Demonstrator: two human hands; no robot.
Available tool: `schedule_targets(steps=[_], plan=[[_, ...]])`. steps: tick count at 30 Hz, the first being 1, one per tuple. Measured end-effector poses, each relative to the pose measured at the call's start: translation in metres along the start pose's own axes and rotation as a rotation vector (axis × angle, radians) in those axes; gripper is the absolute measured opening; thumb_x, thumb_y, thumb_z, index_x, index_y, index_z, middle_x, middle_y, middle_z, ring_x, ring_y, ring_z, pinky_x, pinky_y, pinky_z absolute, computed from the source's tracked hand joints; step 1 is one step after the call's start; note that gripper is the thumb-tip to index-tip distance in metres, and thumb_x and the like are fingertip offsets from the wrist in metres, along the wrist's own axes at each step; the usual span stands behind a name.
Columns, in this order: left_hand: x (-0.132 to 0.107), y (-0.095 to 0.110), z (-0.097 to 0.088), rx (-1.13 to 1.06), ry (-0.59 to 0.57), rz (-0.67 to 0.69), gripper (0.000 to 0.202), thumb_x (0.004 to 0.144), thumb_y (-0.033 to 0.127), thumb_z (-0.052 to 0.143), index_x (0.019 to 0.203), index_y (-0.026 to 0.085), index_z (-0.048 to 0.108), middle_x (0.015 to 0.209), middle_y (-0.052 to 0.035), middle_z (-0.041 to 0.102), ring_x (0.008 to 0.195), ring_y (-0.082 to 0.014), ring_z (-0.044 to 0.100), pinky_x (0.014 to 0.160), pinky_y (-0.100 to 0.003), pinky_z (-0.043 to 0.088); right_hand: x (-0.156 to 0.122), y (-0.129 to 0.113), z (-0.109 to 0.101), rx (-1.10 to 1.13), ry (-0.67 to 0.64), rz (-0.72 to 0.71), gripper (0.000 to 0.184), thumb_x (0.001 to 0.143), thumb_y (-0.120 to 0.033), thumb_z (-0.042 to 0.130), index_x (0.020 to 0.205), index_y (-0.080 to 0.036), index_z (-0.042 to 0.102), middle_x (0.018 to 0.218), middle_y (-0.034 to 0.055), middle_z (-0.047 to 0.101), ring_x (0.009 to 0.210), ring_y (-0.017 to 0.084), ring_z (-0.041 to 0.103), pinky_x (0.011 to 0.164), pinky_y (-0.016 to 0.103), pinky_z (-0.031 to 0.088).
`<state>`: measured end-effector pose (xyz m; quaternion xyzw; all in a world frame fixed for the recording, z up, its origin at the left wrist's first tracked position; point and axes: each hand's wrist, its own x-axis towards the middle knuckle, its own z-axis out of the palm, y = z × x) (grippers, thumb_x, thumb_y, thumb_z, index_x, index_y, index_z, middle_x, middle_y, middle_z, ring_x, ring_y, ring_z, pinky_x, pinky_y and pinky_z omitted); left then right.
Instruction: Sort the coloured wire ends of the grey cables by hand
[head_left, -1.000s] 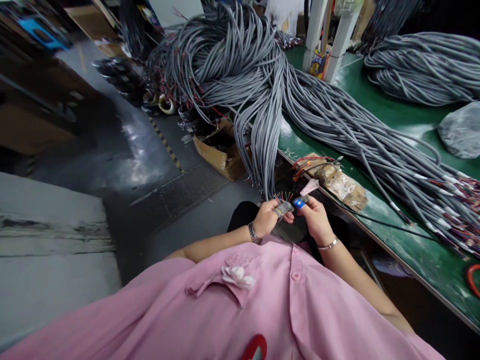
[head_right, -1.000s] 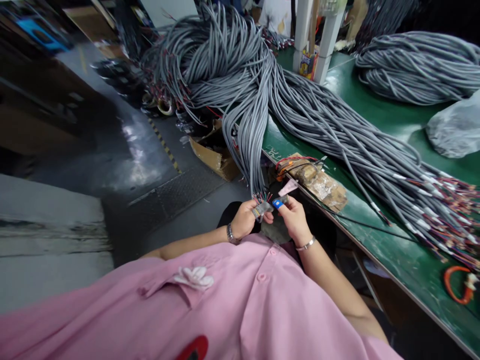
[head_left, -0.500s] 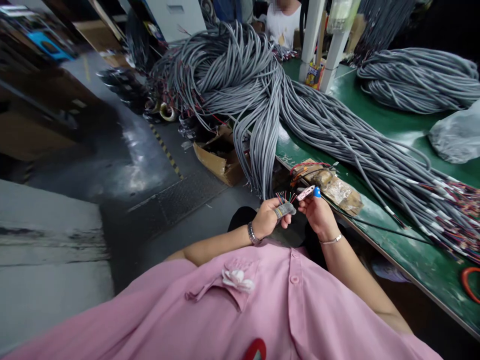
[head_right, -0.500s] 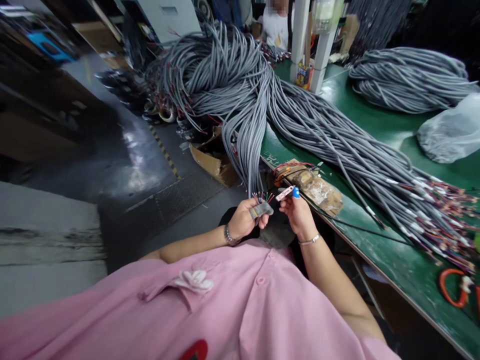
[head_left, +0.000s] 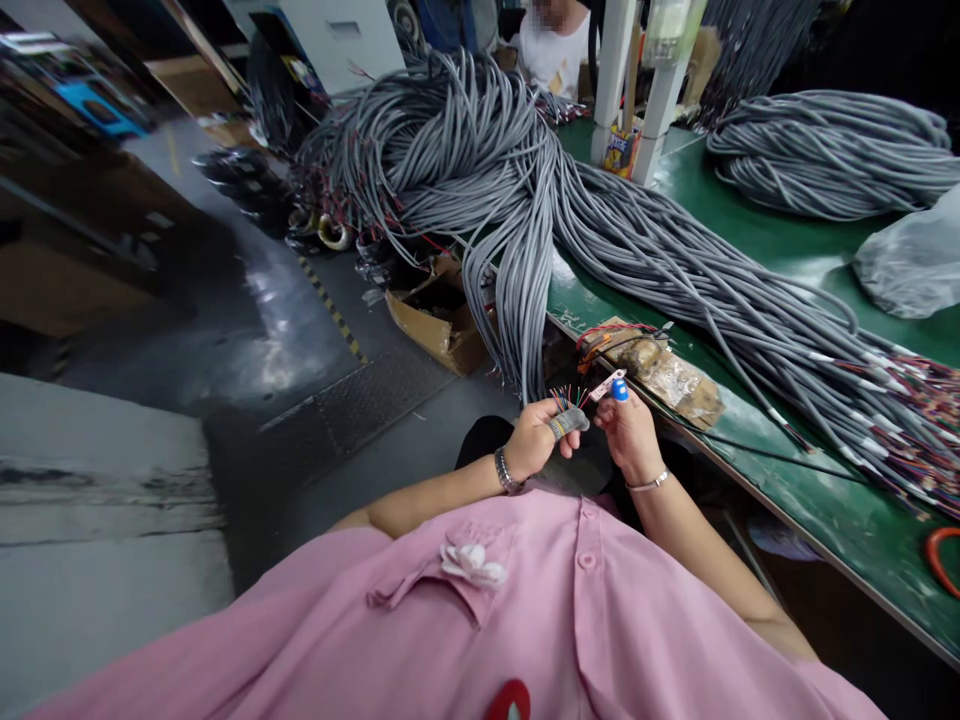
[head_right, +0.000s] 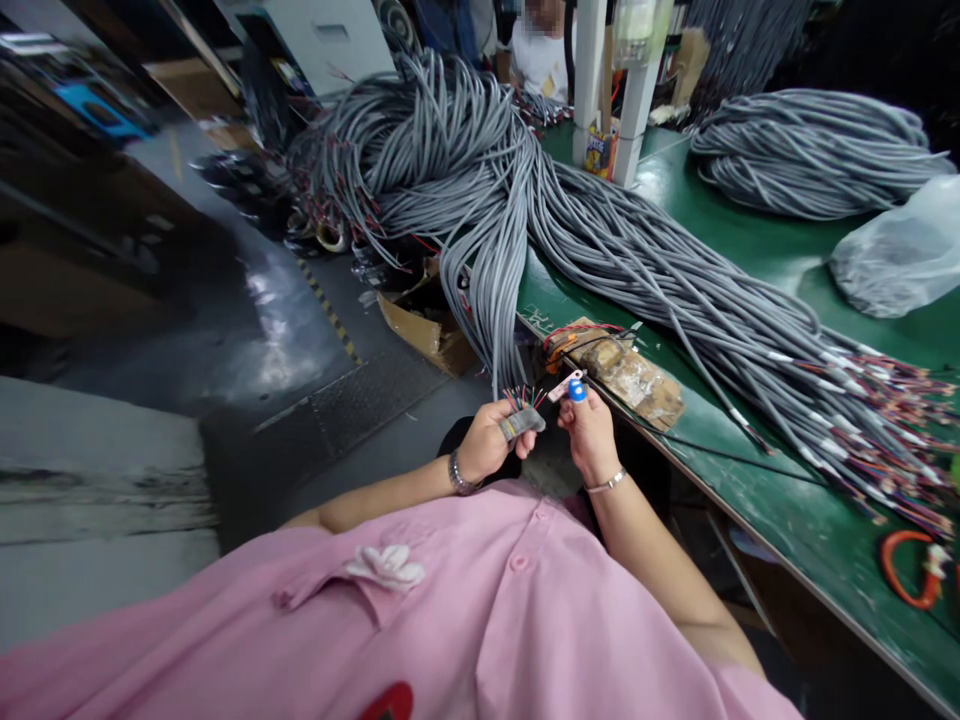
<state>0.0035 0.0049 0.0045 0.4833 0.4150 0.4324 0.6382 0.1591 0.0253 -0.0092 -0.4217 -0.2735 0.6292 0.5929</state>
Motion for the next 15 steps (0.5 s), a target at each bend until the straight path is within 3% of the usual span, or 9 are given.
schedule_targets(steps=[3, 5, 8, 11, 15], plan=[[0.0010, 0.0016, 0.0005, -0.023, -0.022, -0.011, 0.034, 0.081, 0.045, 0.065, 0.077, 0.012, 0.063, 0.056, -0.0010, 0.062, 0.040, -0.0087, 0.052, 0.041, -0.021, 0.037, 0.0019, -0.0018, -0.0010, 0.027, -0.051, 0.074, 0.045, 0.073, -0.066, 0.066, 0.081, -0.022, 0.058, 0.071, -0.0009, 0.057, 0.054, 0.010, 0.044, 0.049, 0.023, 0.044], [0.0020, 0.0022, 0.0016, -0.033, -0.036, -0.014, 0.034, 0.081, 0.045, 0.065, 0.077, 0.012, 0.063, 0.056, -0.0010, 0.062, 0.040, -0.0086, 0.052, 0.041, -0.020, 0.037, 0.0031, -0.0035, -0.0017, 0.019, -0.102, 0.092, 0.042, 0.072, -0.062, 0.069, 0.080, -0.021, 0.060, 0.071, -0.0011, 0.058, 0.055, 0.010, 0.046, 0.049, 0.023, 0.044], [0.0034, 0.0025, 0.0029, -0.030, -0.041, -0.013, 0.034, 0.081, 0.044, 0.065, 0.077, 0.011, 0.064, 0.056, -0.0010, 0.062, 0.040, -0.0084, 0.052, 0.041, -0.020, 0.036, 0.0043, -0.0027, -0.0030, -0.082, -0.013, -0.067, 0.038, 0.074, -0.056, 0.071, 0.071, -0.020, 0.061, 0.059, -0.0039, 0.052, 0.050, 0.008, 0.042, 0.048, 0.021, 0.041], [0.0043, 0.0023, 0.0030, -0.020, -0.044, -0.014, 0.034, 0.080, 0.045, 0.065, 0.077, 0.011, 0.064, 0.055, -0.0007, 0.061, 0.040, -0.0079, 0.052, 0.041, -0.019, 0.036, 0.0057, 0.0014, -0.0042, -0.172, 0.097, -0.180, 0.044, 0.078, -0.063, 0.062, 0.071, -0.019, 0.063, 0.061, -0.0021, 0.057, 0.050, 0.008, 0.045, 0.049, 0.021, 0.041], [0.0043, 0.0006, 0.0022, -0.009, -0.040, -0.030, 0.036, 0.079, 0.046, 0.066, 0.076, 0.011, 0.064, 0.055, -0.0009, 0.061, 0.039, -0.0081, 0.052, 0.041, -0.020, 0.036, 0.0092, 0.0041, -0.0032, 0.049, -0.033, 0.046, 0.049, 0.075, -0.068, 0.062, 0.078, -0.020, 0.066, 0.073, 0.0005, 0.065, 0.057, 0.010, 0.053, 0.051, 0.022, 0.047]])
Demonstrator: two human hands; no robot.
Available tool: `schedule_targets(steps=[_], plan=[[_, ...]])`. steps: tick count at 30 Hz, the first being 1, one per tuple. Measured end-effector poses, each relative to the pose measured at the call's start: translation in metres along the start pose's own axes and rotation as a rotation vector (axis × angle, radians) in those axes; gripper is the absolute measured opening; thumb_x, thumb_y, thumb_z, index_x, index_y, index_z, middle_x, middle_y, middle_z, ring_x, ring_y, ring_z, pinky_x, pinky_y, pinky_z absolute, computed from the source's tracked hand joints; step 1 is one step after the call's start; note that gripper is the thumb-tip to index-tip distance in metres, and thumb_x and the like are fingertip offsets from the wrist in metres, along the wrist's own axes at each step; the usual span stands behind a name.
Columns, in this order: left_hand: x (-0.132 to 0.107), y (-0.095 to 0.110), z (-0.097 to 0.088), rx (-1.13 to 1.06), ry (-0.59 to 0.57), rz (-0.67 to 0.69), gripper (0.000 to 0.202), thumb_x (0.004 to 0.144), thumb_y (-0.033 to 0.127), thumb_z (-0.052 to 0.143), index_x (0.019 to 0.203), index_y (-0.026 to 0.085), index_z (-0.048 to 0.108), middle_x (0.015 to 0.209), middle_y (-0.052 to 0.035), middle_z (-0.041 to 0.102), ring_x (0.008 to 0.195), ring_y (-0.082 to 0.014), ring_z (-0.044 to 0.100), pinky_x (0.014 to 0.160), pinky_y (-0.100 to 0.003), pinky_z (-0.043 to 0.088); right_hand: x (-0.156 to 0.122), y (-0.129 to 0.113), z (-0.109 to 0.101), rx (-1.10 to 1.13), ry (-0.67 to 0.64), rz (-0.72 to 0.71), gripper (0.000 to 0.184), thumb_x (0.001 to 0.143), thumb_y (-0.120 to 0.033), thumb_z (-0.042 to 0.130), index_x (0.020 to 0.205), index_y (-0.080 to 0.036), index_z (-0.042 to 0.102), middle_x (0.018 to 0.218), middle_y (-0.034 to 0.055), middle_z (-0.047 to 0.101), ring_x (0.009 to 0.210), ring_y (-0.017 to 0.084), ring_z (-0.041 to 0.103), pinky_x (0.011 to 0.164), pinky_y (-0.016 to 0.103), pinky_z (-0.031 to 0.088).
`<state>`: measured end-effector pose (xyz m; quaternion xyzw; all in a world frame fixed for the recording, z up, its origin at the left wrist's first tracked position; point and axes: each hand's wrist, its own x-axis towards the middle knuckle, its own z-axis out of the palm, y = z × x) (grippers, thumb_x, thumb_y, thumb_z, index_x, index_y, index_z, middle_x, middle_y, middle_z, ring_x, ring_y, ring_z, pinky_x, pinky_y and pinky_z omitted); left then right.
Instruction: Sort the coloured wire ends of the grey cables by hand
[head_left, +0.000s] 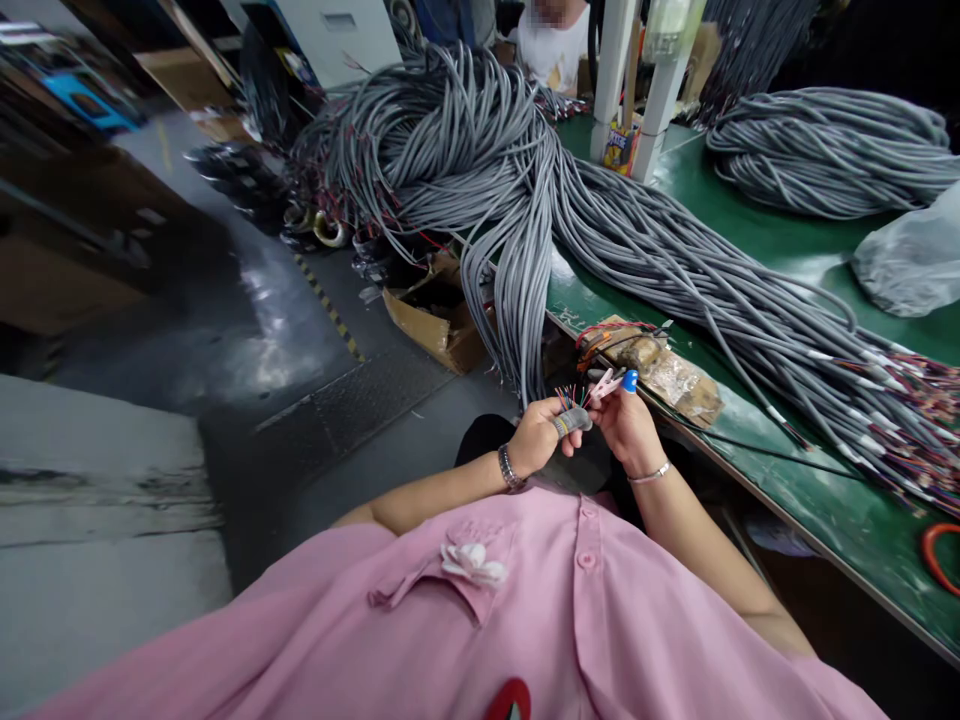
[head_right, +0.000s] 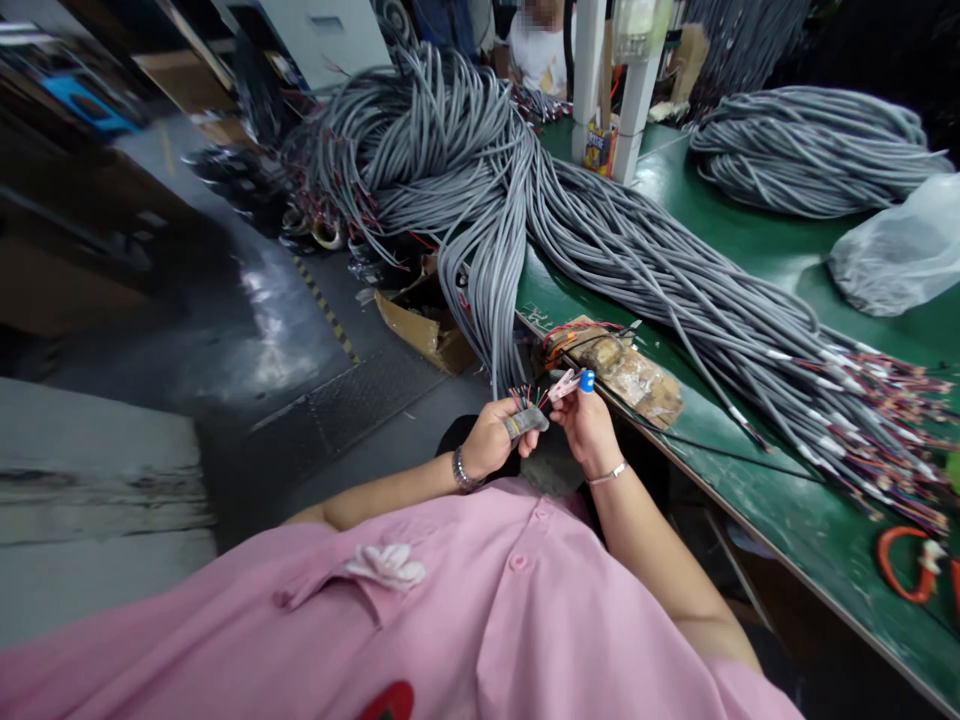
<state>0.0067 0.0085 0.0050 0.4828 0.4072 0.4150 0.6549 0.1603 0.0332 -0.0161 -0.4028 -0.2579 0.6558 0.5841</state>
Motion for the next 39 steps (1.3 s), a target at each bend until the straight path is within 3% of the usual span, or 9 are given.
schedule_targets(steps=[2, 9, 19, 26, 31, 39], plan=[[0.000, -0.001, 0.000, -0.004, 0.003, -0.003, 0.035, 0.079, 0.046, 0.065, 0.076, 0.011, 0.063, 0.055, -0.0010, 0.061, 0.039, -0.0084, 0.051, 0.040, -0.020, 0.036, 0.002, -0.001, 0.002, 0.112, -0.022, 0.062, 0.044, 0.072, -0.063, 0.068, 0.079, -0.020, 0.066, 0.073, -0.0003, 0.066, 0.057, 0.010, 0.054, 0.051, 0.022, 0.048], [0.003, -0.008, 0.000, 0.005, 0.002, -0.003, 0.036, 0.080, 0.046, 0.064, 0.077, 0.010, 0.064, 0.054, -0.0008, 0.061, 0.038, -0.0081, 0.051, 0.039, -0.020, 0.036, 0.004, -0.002, 0.008, 0.210, 0.092, 0.041, 0.036, 0.071, -0.053, 0.076, 0.072, -0.018, 0.065, 0.064, -0.0023, 0.063, 0.055, 0.009, 0.053, 0.050, 0.019, 0.047], [-0.004, -0.006, -0.005, -0.009, 0.019, -0.003, 0.035, 0.080, 0.046, 0.065, 0.077, 0.011, 0.064, 0.053, -0.0006, 0.061, 0.038, -0.0082, 0.050, 0.038, -0.019, 0.037, -0.002, -0.004, 0.000, 0.209, -0.063, 0.154, 0.053, 0.072, -0.074, 0.060, 0.076, -0.021, 0.063, 0.073, 0.0005, 0.067, 0.060, 0.012, 0.060, 0.054, 0.023, 0.052], [0.000, -0.001, -0.006, -0.146, -0.065, -0.097, 0.039, 0.074, 0.049, 0.069, 0.075, 0.011, 0.064, 0.049, -0.0015, 0.060, 0.034, -0.0081, 0.047, 0.034, -0.019, 0.034, -0.005, -0.012, 0.000, 0.198, -0.062, 0.114, 0.033, 0.075, -0.053, 0.071, 0.082, -0.020, 0.067, 0.075, -0.0006, 0.069, 0.064, 0.010, 0.061, 0.055, 0.020, 0.051], [0.006, -0.001, -0.001, -0.220, -0.094, -0.114, 0.038, 0.070, 0.047, 0.070, 0.074, 0.010, 0.063, 0.046, -0.0017, 0.058, 0.032, -0.0084, 0.045, 0.032, -0.019, 0.032, -0.004, -0.009, 0.001, 0.185, -0.048, 0.106, 0.038, 0.073, -0.057, 0.072, 0.081, -0.020, 0.067, 0.074, -0.0005, 0.068, 0.060, 0.010, 0.058, 0.053, 0.021, 0.050], [0.008, -0.004, 0.001, -0.230, -0.067, -0.121, 0.034, 0.071, 0.043, 0.068, 0.075, 0.011, 0.061, 0.047, -0.0015, 0.058, 0.034, -0.0090, 0.046, 0.035, -0.020, 0.032, -0.003, -0.007, 0.002, 0.263, -0.066, 0.100, 0.025, 0.077, -0.044, 0.074, 0.084, -0.021, 0.068, 0.079, -0.0015, 0.070, 0.065, 0.010, 0.060, 0.060, 0.021, 0.051]])
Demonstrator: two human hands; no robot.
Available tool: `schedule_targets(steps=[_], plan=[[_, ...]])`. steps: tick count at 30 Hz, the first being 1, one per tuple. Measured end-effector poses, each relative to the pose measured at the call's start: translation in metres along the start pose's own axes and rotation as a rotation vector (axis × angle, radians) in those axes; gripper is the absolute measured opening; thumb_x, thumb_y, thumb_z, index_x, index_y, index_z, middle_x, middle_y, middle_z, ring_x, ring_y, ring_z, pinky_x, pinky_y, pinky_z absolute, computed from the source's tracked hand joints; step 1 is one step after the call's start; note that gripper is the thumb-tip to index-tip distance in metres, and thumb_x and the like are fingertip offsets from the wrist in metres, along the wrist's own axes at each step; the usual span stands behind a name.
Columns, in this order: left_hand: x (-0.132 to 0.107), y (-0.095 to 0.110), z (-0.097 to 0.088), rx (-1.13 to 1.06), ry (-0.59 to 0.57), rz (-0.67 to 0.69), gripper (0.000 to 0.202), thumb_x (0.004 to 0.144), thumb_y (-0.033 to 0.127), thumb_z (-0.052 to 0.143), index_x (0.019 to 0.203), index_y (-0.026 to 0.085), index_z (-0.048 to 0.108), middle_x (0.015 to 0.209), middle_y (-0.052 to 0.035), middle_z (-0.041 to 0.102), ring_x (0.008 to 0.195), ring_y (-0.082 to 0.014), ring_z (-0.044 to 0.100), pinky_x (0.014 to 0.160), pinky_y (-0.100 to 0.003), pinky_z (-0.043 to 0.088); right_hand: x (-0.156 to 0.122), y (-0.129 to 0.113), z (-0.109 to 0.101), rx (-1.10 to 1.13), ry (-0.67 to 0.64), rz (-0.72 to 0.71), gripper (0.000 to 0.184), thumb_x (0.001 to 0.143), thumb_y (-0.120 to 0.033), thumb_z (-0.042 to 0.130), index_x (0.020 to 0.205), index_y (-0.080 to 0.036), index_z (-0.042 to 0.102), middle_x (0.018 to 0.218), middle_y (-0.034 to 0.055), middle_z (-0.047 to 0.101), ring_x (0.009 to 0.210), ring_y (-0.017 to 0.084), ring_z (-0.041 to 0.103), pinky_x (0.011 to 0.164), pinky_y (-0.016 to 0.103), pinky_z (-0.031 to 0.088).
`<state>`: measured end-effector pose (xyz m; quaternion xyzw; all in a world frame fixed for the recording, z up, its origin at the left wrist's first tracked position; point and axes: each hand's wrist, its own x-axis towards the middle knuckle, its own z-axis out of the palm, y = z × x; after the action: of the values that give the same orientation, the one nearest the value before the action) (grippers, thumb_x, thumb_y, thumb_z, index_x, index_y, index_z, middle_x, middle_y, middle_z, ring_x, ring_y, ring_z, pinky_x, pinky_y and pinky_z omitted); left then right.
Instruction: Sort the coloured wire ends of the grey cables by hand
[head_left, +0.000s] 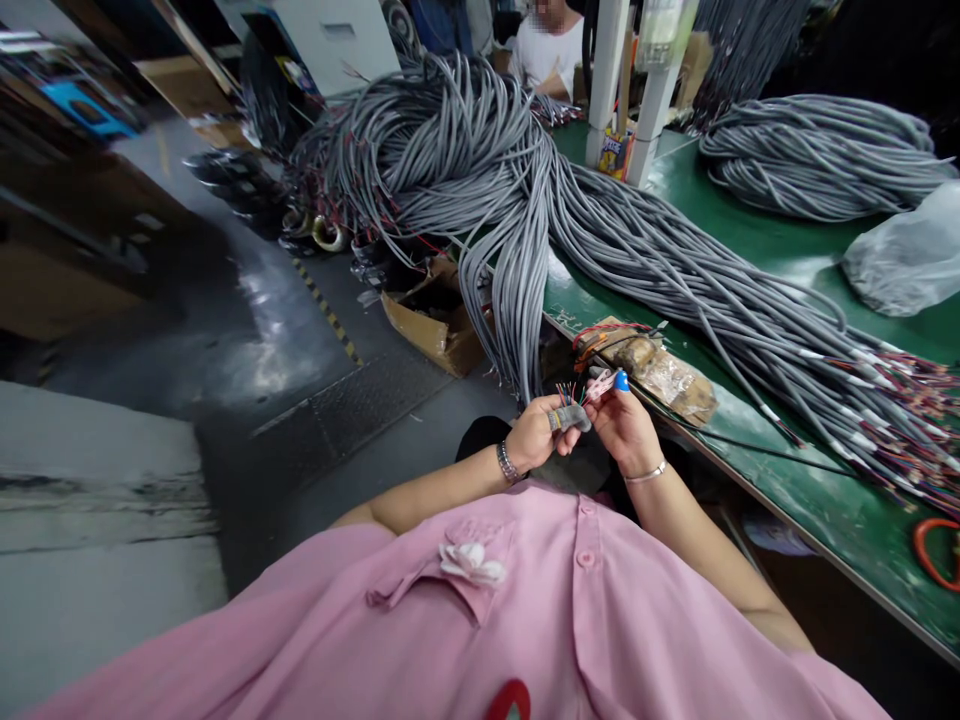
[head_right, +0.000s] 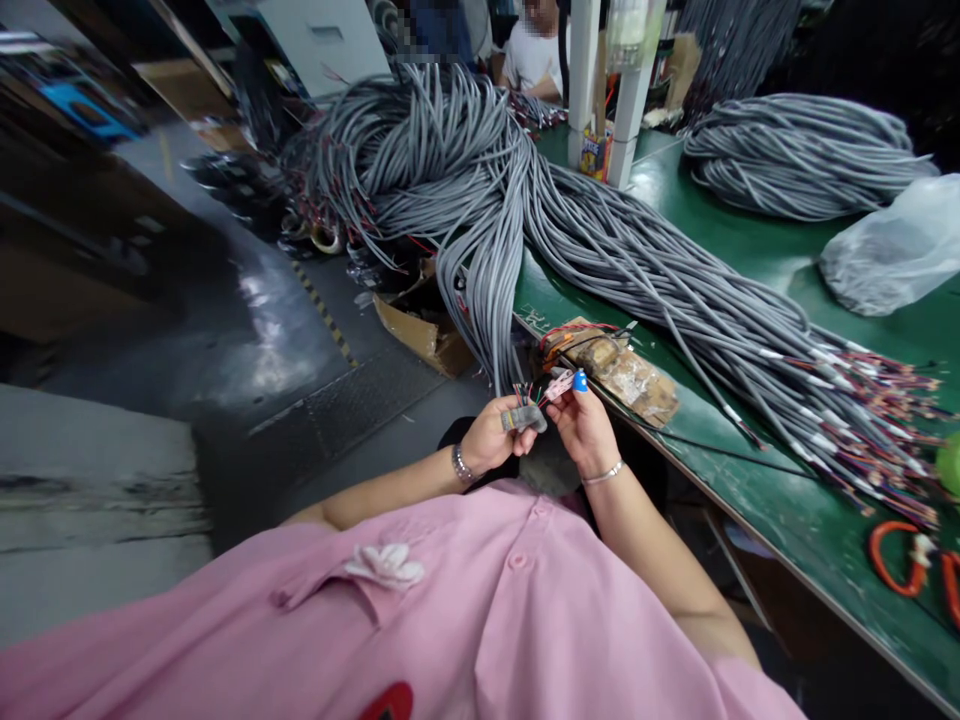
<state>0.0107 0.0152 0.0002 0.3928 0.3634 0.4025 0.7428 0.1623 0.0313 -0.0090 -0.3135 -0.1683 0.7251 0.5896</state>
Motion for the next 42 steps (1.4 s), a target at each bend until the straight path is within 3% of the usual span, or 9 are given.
schedule_targets(steps=[8, 16, 23, 30, 35, 42], plan=[[0.001, -0.006, -0.002, 0.012, -0.007, -0.012, 0.038, 0.070, 0.047, 0.070, 0.074, 0.010, 0.062, 0.047, -0.0011, 0.058, 0.033, -0.0082, 0.046, 0.034, -0.020, 0.032, 0.001, 0.002, 0.000, -0.001, -0.009, -0.009, 0.024, 0.079, -0.045, 0.071, 0.085, -0.022, 0.068, 0.081, -0.0018, 0.071, 0.067, 0.010, 0.062, 0.063, 0.022, 0.050], [-0.004, -0.003, -0.004, 0.021, -0.013, -0.022, 0.040, 0.070, 0.048, 0.071, 0.074, 0.010, 0.063, 0.046, -0.0015, 0.058, 0.032, -0.0085, 0.045, 0.033, -0.020, 0.030, 0.000, -0.002, -0.004, 0.001, -0.062, 0.107, 0.047, 0.073, -0.068, 0.064, 0.082, -0.021, 0.066, 0.083, 0.0021, 0.072, 0.066, 0.014, 0.064, 0.060, 0.027, 0.053], [-0.001, 0.004, -0.012, -0.037, -0.152, -0.096, 0.032, 0.070, 0.041, 0.071, 0.070, 0.010, 0.063, 0.040, -0.0008, 0.054, 0.029, -0.0080, 0.042, 0.036, -0.021, 0.032, -0.004, -0.005, 0.002, -0.089, -0.017, 0.007, 0.028, 0.077, -0.045, 0.072, 0.086, -0.019, 0.068, 0.081, 0.0024, 0.072, 0.062, 0.010, 0.061, 0.057, 0.021, 0.053], [0.013, 0.010, -0.016, -0.218, -0.285, -0.204, 0.025, 0.066, 0.033, 0.072, 0.073, 0.010, 0.064, 0.041, -0.0005, 0.054, 0.027, -0.0075, 0.040, 0.036, -0.022, 0.034, 0.004, 0.002, -0.003, -0.055, -0.025, -0.025, 0.036, 0.078, -0.056, 0.067, 0.081, -0.021, 0.067, 0.083, 0.0022, 0.072, 0.059, 0.010, 0.059, 0.055, 0.022, 0.052], [0.019, 0.007, -0.016, -0.254, -0.307, -0.232, 0.027, 0.066, 0.034, 0.070, 0.080, 0.011, 0.067, 0.039, 0.0014, 0.050, 0.027, -0.0073, 0.038, 0.035, -0.021, 0.032, 0.008, 0.005, -0.003, -0.009, -0.049, 0.037, 0.031, 0.077, -0.052, 0.070, 0.077, -0.021, 0.065, 0.083, 0.0003, 0.071, 0.056, 0.009, 0.055, 0.056, 0.024, 0.051], [0.021, 0.002, -0.018, -0.267, -0.290, -0.266, 0.026, 0.065, 0.033, 0.071, 0.080, 0.012, 0.066, 0.041, 0.0010, 0.051, 0.027, -0.0074, 0.038, 0.034, -0.020, 0.031, 0.012, 0.007, -0.001, 0.022, 0.028, 0.004, 0.031, 0.076, -0.052, 0.072, 0.080, -0.022, 0.067, 0.077, -0.0003, 0.070, 0.058, 0.011, 0.057, 0.055, 0.023, 0.050]])
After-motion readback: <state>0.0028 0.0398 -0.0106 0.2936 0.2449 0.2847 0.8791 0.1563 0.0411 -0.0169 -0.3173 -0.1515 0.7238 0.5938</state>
